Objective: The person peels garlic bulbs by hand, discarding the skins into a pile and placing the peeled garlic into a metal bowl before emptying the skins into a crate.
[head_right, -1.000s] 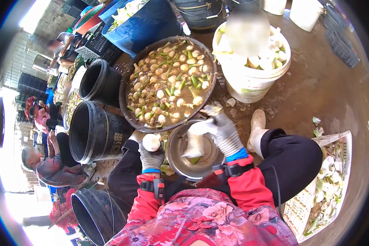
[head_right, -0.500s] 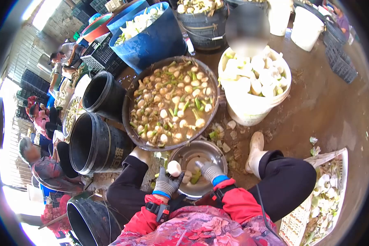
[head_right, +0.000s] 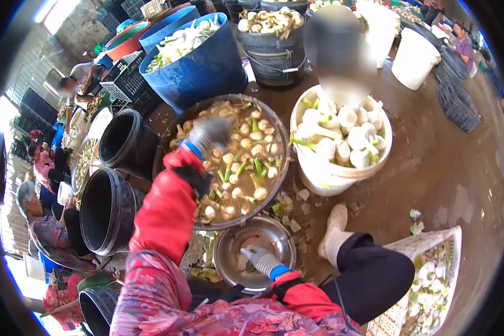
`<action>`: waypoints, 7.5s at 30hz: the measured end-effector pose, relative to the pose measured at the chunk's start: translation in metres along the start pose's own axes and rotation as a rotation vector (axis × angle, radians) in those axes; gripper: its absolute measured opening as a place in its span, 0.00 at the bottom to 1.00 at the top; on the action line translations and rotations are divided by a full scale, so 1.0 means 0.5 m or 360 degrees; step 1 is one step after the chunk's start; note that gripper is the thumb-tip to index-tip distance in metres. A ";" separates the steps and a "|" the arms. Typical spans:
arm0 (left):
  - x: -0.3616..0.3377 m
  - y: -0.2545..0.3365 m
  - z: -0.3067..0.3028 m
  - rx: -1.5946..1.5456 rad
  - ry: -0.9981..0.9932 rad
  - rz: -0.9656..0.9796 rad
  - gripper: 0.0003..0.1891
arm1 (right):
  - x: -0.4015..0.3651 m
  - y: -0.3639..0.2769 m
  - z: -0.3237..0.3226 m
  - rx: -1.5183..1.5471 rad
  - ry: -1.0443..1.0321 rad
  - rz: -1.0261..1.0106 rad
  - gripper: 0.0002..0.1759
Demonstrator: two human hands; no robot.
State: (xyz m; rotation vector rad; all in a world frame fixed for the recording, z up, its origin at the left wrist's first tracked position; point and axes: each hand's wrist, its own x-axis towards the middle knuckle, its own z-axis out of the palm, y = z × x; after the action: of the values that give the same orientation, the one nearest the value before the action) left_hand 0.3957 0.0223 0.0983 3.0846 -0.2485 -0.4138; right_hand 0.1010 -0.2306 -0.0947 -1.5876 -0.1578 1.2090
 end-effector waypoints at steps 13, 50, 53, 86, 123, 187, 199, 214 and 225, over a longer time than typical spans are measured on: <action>-0.145 0.199 0.417 -0.1735 -0.0380 -0.0482 0.39 | 0.027 0.014 -0.057 -0.0326 0.0316 -0.0052 0.27; -0.609 0.332 0.366 -0.2609 0.0881 -0.0440 0.39 | -0.119 -0.184 0.013 0.0605 0.0339 -0.0358 0.16; -0.605 0.289 0.398 -0.3676 0.0418 -0.0362 0.32 | -0.099 -0.163 0.015 0.0879 0.0261 -0.0400 0.14; -0.580 0.332 0.390 -0.2700 0.1049 -0.1098 0.31 | -0.084 -0.156 0.053 0.0200 0.0181 -0.0392 0.13; -0.666 0.274 0.406 -0.2366 0.1013 -0.0601 0.19 | -0.082 -0.154 0.034 -0.0125 0.0499 -0.0799 0.28; -0.013 0.149 0.469 -0.1336 -0.0280 -0.0396 0.35 | 0.050 -0.060 -0.070 0.0728 0.0425 0.0038 0.14; -0.491 0.238 0.298 -0.2049 0.0155 -0.0473 0.44 | 0.006 -0.161 -0.054 0.0787 0.0372 -0.0638 0.21; -0.602 0.308 0.387 -0.1512 0.0589 -0.0620 0.40 | -0.026 -0.143 0.002 -0.0133 0.0367 -0.0459 0.21; -0.630 0.307 0.379 -0.4445 0.0386 -0.0432 0.27 | -0.062 -0.164 -0.002 0.0410 0.0094 -0.0640 0.27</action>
State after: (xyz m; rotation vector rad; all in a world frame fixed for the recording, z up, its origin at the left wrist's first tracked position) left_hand 0.0219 -0.0786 0.0036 0.3426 0.4284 -0.0333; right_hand 0.1247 -0.2176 -0.0113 -1.2888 -0.2585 0.8321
